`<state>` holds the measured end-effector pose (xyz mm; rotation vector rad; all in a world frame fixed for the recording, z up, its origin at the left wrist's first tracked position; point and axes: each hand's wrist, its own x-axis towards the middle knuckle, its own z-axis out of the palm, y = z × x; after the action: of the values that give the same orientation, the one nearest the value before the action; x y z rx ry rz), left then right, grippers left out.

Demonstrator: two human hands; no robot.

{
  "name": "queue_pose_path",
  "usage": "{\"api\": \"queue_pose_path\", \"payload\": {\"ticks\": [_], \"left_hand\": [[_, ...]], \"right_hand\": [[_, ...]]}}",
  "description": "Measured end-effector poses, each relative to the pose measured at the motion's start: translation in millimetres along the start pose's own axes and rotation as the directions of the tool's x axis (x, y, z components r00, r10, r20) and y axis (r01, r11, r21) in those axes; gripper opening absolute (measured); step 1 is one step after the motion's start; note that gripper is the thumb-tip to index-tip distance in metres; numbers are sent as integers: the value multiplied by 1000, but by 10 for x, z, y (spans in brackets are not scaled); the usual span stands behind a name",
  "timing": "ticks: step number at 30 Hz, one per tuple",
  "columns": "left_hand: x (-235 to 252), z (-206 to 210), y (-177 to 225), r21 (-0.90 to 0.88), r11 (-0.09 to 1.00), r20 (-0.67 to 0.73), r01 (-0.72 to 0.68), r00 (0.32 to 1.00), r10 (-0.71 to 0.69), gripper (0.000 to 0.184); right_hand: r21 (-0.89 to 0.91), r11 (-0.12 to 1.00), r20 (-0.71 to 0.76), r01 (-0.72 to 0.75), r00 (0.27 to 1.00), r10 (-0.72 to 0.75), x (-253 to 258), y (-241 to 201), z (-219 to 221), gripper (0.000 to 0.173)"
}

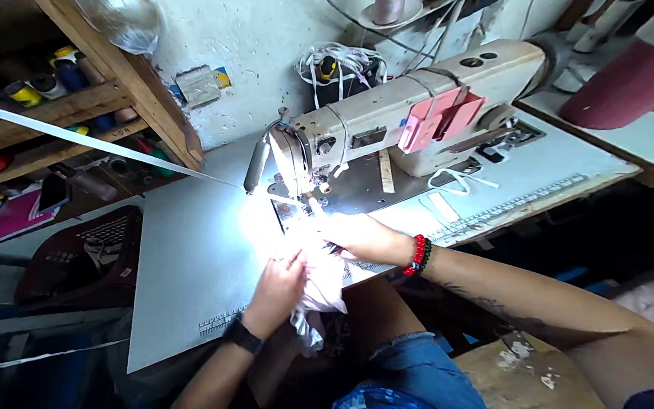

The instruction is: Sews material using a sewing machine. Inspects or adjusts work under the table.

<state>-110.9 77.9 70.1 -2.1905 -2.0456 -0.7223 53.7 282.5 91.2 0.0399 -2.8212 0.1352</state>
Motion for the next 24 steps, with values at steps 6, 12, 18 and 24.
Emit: {"api": "queue_pose_path", "payload": {"ticks": [6,12,18,24], "left_hand": [[318,-171,-549,-10,989,143,-151,978,151,35],[437,-156,-435,128,985,269,-114,960,76,45],[634,-207,-643,132,990,374,-58,927,4,55],[774,-249,-733,160,986,397,-48,918,-20,55]], "right_hand": [[-11,1000,-43,-12,999,11,-2,-36,65,26],[7,996,53,-94,994,94,9,42,-18,30],[6,981,120,-196,974,194,168,122,-16,31],[-73,970,170,-231,956,240,274,173,4,32]]}}
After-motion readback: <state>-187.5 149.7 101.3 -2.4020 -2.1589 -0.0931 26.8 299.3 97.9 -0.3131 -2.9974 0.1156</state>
